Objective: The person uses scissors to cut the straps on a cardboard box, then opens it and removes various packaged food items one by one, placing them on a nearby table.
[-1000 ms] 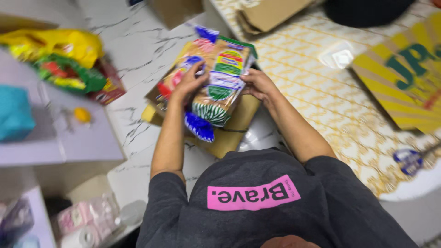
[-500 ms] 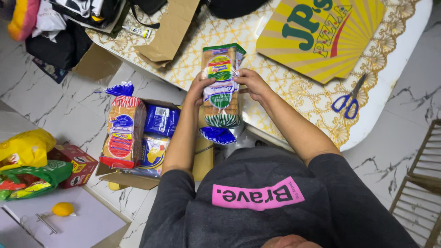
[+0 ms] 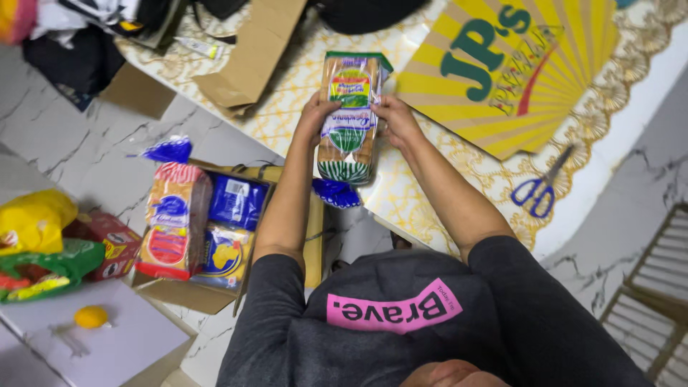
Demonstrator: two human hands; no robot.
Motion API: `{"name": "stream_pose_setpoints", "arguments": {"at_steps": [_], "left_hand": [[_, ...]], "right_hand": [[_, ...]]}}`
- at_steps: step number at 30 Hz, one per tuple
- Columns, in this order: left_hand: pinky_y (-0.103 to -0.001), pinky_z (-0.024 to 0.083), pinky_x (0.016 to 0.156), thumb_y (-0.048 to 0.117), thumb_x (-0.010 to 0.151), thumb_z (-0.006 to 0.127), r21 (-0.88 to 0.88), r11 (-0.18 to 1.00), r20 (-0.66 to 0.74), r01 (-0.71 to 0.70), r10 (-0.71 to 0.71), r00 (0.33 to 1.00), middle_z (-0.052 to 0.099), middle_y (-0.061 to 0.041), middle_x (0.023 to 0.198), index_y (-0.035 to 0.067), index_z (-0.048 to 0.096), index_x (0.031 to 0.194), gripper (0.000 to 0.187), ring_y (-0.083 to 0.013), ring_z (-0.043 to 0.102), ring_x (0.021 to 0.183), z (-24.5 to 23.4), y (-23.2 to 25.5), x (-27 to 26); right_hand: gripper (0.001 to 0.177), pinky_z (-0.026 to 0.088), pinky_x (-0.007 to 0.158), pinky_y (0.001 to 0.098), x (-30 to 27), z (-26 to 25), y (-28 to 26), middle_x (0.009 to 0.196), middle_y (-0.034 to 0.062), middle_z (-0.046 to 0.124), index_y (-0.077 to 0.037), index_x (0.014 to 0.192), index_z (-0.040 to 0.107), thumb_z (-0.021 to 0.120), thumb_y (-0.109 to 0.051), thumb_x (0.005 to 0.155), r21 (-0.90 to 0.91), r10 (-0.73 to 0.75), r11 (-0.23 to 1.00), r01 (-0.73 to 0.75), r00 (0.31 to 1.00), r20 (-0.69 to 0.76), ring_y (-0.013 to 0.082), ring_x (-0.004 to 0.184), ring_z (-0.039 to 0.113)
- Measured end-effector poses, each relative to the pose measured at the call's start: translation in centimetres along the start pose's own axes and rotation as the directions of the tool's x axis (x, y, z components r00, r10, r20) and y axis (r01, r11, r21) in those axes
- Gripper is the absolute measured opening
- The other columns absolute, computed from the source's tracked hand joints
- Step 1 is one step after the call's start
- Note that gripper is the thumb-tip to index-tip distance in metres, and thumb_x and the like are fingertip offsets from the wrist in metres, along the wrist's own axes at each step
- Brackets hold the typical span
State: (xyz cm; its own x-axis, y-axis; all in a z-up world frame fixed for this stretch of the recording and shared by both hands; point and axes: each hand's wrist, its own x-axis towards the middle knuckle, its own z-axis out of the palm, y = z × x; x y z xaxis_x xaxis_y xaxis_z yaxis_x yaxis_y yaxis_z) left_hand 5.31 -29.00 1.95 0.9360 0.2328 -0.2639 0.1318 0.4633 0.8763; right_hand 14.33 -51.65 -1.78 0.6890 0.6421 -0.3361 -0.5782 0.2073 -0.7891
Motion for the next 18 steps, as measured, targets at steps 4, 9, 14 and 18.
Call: {"name": "stream_pose_setpoints", "arguments": {"at_steps": [4,9,14,18], "left_hand": [[-0.039,0.063,0.083,0.001,0.086,0.071,0.017,1.0,0.163,0.017,-0.019,0.986,0.074,-0.018,0.108,-0.003,0.057,0.129,0.046,-0.0255,0.075,0.091,8.6,0.7,3.4],[-0.039,0.064,0.084,0.003,0.085,0.071,0.062,0.994,0.314,0.091,-0.105,0.943,0.074,-0.019,0.108,-0.003,0.058,0.126,0.044,-0.0264,0.076,0.092,20.1,-3.8,9.7],[-0.04,0.063,0.082,0.004,0.086,0.071,0.043,0.987,0.434,0.154,-0.157,0.887,0.074,-0.02,0.107,-0.005,0.059,0.124,0.04,-0.0277,0.076,0.09,30.9,-9.9,14.6],[-0.042,0.063,0.076,0.005,0.084,0.069,0.085,0.967,0.389,0.239,-0.253,0.886,0.074,-0.02,0.103,-0.002,0.059,0.122,0.04,-0.0277,0.075,0.085,36.9,-13.7,17.2]], "right_hand": [[0.009,0.055,0.069,0.053,-3.1,-5.2,-5.7,0.096,0.0028,0.069,-0.015,0.097,0.06,0.069,-0.017,0.098,-0.024,-0.078,0.997,0.075,0.987,-0.139,0.0215,0.092,0.067],[0.007,0.05,0.063,0.0432,-8.0,-14.1,-11.5,0.098,0.0014,0.07,-0.016,0.098,0.065,0.07,-0.018,0.095,-0.049,-0.194,0.981,0.189,0.92,-0.34,0.0181,0.091,0.066],[0.005,0.054,0.065,0.0462,-12.1,-23.9,-15.8,0.096,0.0028,0.07,-0.016,0.097,0.064,0.068,-0.019,0.096,0.002,-0.208,0.973,0.233,0.872,-0.444,0.0205,0.087,0.067],[0.009,0.05,0.069,0.0415,-12.6,-30.2,-17.7,0.097,0.0034,0.068,-0.014,0.096,0.061,0.068,-0.018,0.098,-0.024,-0.193,0.975,0.22,0.795,-0.575,0.0184,0.088,0.063]]}}
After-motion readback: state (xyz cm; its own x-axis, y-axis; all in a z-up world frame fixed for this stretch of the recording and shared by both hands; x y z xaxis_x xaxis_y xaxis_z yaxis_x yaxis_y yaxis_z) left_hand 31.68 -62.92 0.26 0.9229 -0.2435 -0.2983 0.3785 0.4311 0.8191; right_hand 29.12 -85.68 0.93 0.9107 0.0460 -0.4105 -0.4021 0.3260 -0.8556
